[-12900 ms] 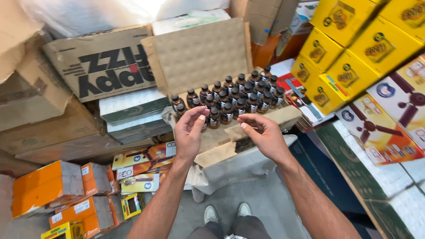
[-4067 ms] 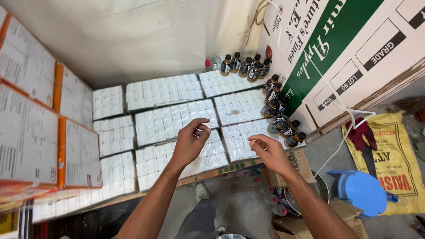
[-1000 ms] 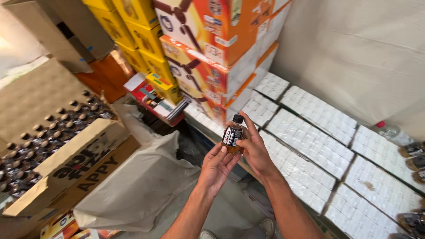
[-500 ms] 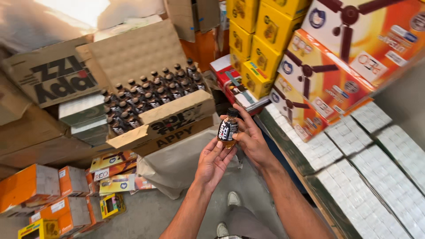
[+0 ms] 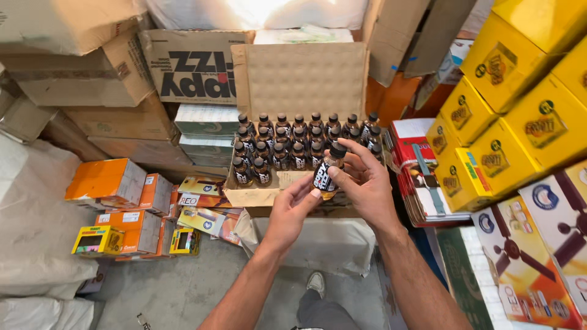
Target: The person repeatedly picks up small dark bottles from a nearby stack and places them into an open cardboard box, arranging them in neat rows. The person handles the bottles one at a time, filling the box gradually.
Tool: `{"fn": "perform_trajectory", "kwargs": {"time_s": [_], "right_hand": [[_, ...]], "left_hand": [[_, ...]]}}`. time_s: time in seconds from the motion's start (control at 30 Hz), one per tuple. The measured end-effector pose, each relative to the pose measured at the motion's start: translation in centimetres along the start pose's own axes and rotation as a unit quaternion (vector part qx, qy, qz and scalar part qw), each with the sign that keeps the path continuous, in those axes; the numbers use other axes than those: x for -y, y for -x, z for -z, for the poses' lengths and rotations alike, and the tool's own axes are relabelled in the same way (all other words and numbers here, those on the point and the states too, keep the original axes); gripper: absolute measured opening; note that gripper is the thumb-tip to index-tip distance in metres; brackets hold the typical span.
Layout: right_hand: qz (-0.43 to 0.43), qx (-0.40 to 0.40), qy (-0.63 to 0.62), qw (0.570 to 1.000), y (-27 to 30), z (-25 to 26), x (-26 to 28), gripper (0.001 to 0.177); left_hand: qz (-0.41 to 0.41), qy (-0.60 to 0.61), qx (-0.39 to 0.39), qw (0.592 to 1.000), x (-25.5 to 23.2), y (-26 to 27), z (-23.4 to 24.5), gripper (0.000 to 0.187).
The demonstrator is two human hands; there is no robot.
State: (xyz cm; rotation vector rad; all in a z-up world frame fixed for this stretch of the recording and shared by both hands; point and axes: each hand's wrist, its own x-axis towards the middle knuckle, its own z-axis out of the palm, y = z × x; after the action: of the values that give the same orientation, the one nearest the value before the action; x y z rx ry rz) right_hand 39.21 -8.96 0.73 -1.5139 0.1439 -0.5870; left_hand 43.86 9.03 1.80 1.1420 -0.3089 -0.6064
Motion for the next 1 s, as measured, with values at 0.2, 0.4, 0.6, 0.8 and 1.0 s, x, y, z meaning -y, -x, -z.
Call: {"fn": "perform_trajectory", "kwargs": {"time_s": [0.2,0.4,0.6,0.8,1.0], "right_hand": [[-0.011,0.039,0.011,0.999,-5.4,-3.9,2.4,0.044],[-0.003,0.083,0.078,0.994,-7.6,-6.6,2.8,0.036],[-0.066,0.161,0.143,0.974,-9.2,-7.3,0.9,0.036],[-0.096,0.192,0.194,0.957,-9.4,-8.4,-0.2,0.037],[-0.095,0.200,0.269,0.937,-9.2,-9.6,-1.1,0.034]], "left_hand": [[-0.132,-0.350,-0.021,0.927,-4.9,-4.0,2.2,0.048],[-0.149,-0.574,-0.051,0.804,-3.4,-7.0,4.8,0.050],[-0.115,-0.599,-0.001,0.792,-5.7,-8.2,8.8,0.043],[-0.104,-0.612,-0.017,0.784,-4.9,-8.4,11.3,0.041],[-0.098,-0.630,0.015,0.770,-5.5,-8.4,12.0,0.039]]}}
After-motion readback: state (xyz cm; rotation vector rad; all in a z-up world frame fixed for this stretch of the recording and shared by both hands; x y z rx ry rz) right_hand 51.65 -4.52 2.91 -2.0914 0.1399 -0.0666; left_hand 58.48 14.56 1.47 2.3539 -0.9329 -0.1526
